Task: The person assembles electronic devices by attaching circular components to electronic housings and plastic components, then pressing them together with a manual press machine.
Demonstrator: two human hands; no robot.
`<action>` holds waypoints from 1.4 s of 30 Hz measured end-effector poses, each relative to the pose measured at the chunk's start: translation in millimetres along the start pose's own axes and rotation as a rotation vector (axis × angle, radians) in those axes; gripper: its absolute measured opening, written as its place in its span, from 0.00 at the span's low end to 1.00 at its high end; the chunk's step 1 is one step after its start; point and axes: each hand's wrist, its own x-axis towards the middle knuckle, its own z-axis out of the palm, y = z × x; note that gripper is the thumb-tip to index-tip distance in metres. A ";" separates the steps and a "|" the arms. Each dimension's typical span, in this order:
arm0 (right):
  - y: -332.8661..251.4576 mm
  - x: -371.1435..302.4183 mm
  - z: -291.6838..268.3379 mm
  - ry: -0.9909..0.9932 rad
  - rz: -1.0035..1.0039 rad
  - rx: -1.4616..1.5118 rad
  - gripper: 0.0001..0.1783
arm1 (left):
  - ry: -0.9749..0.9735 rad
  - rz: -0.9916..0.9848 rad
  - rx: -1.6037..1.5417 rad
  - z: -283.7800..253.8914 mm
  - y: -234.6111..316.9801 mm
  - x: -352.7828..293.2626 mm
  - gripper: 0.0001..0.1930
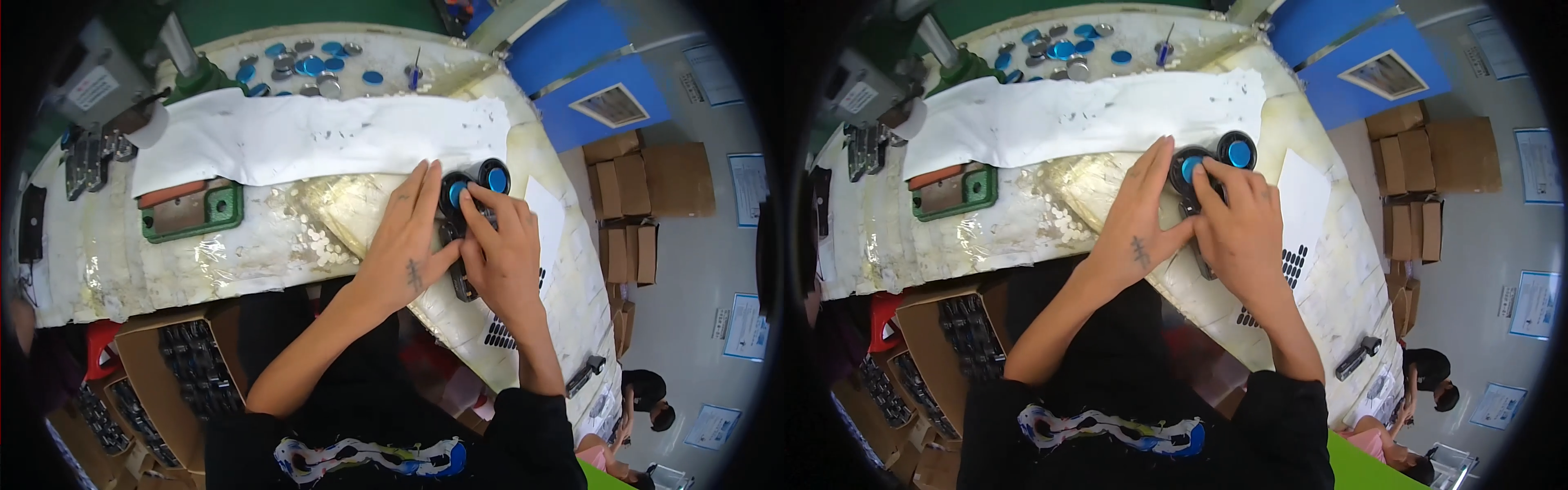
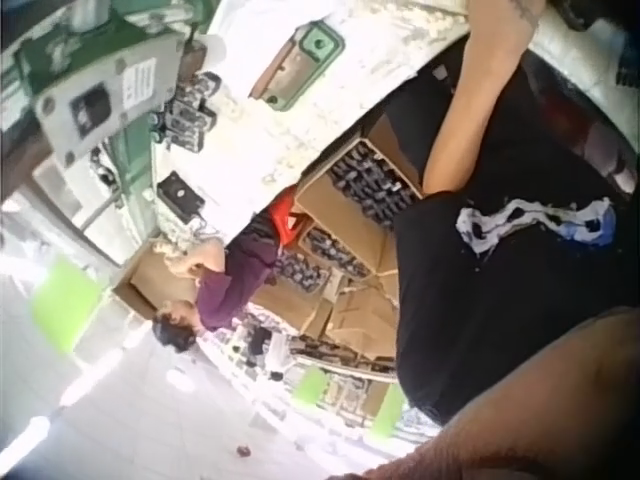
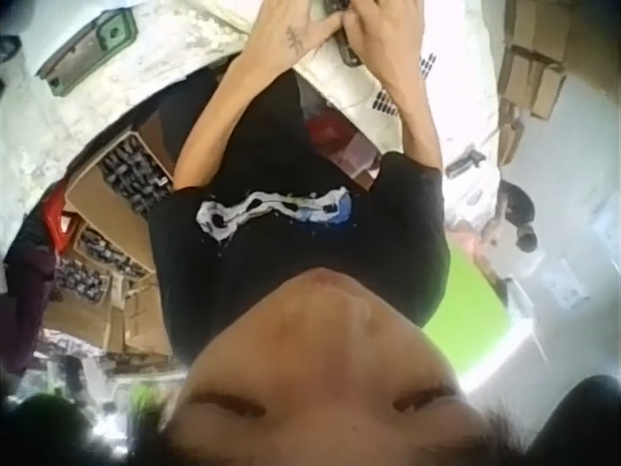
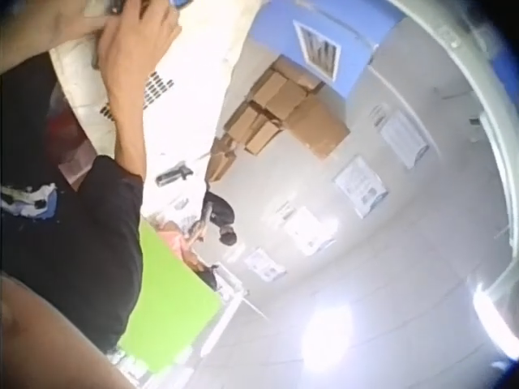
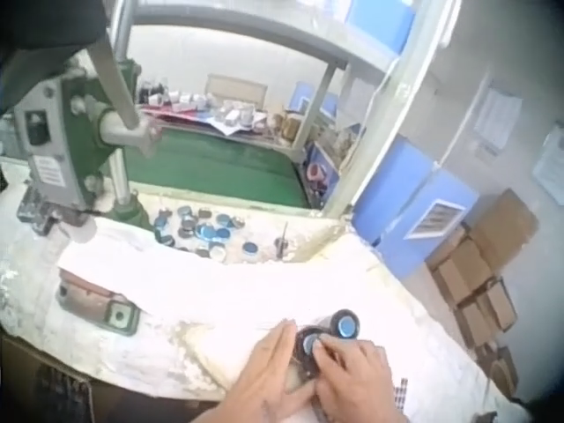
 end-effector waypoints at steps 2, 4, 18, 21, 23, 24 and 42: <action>-7.5 -16.1 -3.9 0.104 0.195 0.166 0.26 | 0.028 -0.043 -0.028 1.6 1.3 -1.4 0.46; -15.0 -41.0 -8.8 0.101 0.339 0.168 0.32 | 0.050 -0.035 -0.011 -1.0 7.2 -3.3 0.46; -66.3 -59.8 6.4 0.141 0.715 0.509 0.29 | -0.058 -0.393 -0.530 -19.3 44.2 -69.0 0.35; -95.5 -57.4 4.7 0.107 0.608 0.705 0.26 | 0.056 -0.448 -0.581 -36.2 50.1 -77.4 0.38; -120.8 -39.3 -10.0 0.021 0.502 0.834 0.24 | 0.198 -0.429 -0.628 -40.3 34.2 -90.6 0.38; -126.5 -32.9 -15.6 -0.010 0.418 0.859 0.24 | 0.307 -0.278 -0.402 -53.5 26.9 -88.4 0.37; -82.5 133.6 -115.5 0.708 -0.204 0.262 0.24 | 0.566 -0.532 -0.754 -177.8 10.7 -62.7 0.31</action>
